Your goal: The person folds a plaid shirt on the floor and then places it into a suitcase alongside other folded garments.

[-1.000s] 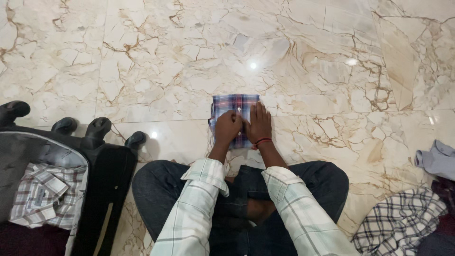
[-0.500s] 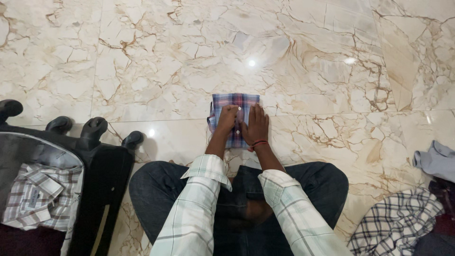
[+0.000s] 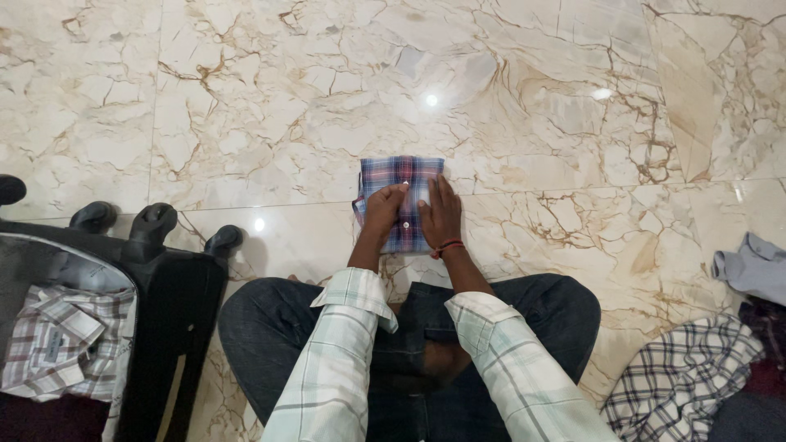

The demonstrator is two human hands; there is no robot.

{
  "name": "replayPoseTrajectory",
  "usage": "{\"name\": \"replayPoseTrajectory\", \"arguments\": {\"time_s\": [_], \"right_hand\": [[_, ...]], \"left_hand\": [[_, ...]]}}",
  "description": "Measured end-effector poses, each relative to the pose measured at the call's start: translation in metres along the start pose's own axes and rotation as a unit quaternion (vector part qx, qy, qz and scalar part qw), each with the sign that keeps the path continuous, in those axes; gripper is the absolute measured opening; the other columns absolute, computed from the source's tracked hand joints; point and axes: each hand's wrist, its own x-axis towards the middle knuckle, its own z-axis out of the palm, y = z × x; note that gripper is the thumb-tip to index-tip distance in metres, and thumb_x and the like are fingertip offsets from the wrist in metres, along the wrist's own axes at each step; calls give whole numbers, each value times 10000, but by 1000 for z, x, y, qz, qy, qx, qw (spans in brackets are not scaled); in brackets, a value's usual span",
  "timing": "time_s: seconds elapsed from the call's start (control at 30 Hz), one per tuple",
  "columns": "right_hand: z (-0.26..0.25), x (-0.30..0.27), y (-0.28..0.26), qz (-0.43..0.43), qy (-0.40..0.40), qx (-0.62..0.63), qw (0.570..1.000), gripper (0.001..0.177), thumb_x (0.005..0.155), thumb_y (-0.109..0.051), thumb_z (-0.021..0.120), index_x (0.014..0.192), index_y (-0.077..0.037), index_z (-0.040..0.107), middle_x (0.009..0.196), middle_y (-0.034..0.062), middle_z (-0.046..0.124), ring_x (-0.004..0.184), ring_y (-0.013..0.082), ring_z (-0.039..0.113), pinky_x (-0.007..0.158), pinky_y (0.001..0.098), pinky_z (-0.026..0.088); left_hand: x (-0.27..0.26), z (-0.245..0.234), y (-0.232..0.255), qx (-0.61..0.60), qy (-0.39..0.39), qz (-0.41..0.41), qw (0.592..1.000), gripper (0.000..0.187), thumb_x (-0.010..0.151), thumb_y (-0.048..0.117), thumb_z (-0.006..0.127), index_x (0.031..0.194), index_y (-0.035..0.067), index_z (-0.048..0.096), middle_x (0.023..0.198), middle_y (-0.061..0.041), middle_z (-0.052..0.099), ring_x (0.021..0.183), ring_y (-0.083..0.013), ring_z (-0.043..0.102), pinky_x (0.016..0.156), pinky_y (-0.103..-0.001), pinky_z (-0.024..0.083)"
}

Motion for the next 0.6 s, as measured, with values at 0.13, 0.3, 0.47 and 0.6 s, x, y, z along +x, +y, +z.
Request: {"name": "replayPoseTrajectory", "arguments": {"time_s": [0.13,0.3,0.47,0.6], "right_hand": [[-4,-4,-1,20,16,8,1000,620,1036,-305,515,1576,-27,394,1612,215,388,1485,375,377,1197,543,284],[-15,-5,-15,-13,38,-47,998,632,1022,-281,529,1576,-21,371,1609,229,375,1482,401,356,1199,576,259],[-31,2,-37,-4,33,-92,995,645,976,-286,563,1537,-13,402,1594,241,367,1465,426,328,1188,625,192],[-38,15,-47,-40,55,-79,995,566,969,-255,552,1484,-34,475,1584,209,399,1498,393,337,1225,625,188]], "left_hand": [[-10,10,6,133,29,62,989,209,933,91,699,1136,46,714,826,13,700,683,-81,597,601,-243,482],[-42,19,24,532,170,349,752,293,885,32,618,1175,54,654,1063,-168,680,827,-397,681,684,-470,542],[-58,28,42,579,155,267,754,239,947,96,605,1178,104,663,1135,-131,661,950,-371,678,762,-482,558],[-59,32,46,584,112,420,686,364,927,155,608,1274,53,648,1353,-161,609,1269,-366,554,1049,-538,443]]}}
